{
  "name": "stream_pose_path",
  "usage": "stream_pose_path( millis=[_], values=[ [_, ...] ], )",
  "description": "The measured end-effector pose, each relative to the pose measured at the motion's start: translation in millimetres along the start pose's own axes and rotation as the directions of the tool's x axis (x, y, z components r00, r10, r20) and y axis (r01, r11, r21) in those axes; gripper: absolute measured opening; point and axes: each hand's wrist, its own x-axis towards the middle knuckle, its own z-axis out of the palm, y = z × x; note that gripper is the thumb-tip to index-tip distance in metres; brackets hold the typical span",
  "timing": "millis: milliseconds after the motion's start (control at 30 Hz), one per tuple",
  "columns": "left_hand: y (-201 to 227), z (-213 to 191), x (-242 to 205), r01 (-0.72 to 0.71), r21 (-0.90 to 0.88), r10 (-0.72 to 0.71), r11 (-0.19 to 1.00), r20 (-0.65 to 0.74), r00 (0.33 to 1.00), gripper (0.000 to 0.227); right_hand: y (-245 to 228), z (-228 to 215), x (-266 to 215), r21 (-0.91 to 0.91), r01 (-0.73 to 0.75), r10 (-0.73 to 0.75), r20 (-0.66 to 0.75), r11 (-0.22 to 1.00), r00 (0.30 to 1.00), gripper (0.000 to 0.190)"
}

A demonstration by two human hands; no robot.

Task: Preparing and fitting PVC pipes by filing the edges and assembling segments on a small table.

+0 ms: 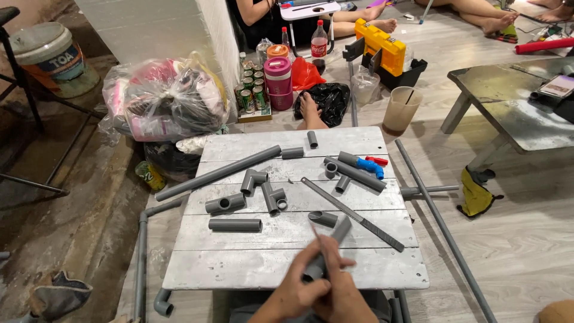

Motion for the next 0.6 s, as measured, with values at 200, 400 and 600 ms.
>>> stream_pose_path(
  millis=[200, 400, 600],
  values=[
    [-19, 0, -9, -0.04, 0.041, 0.041, 0.998, -0.005, 0.999, 0.078, -18, -6, -4, -0.029, -0.123, 0.123, 0.006, 0.992, 0.992, 0.118],
    [10, -13, -5, -0.148, -0.143, 0.13, 0.979, -0.126, 0.983, 0.036, -48, 14, 0, -0.154, -0.1, 0.124, 0.151, 0.983, 0.981, 0.109],
    [-4, -6, -22, -0.018, -0.009, 0.018, 1.0, -0.044, 0.999, 0.057, -36, 5, 3, -0.171, 0.221, -0.216, 0.044, 0.96, 0.975, 0.11]
  ],
)
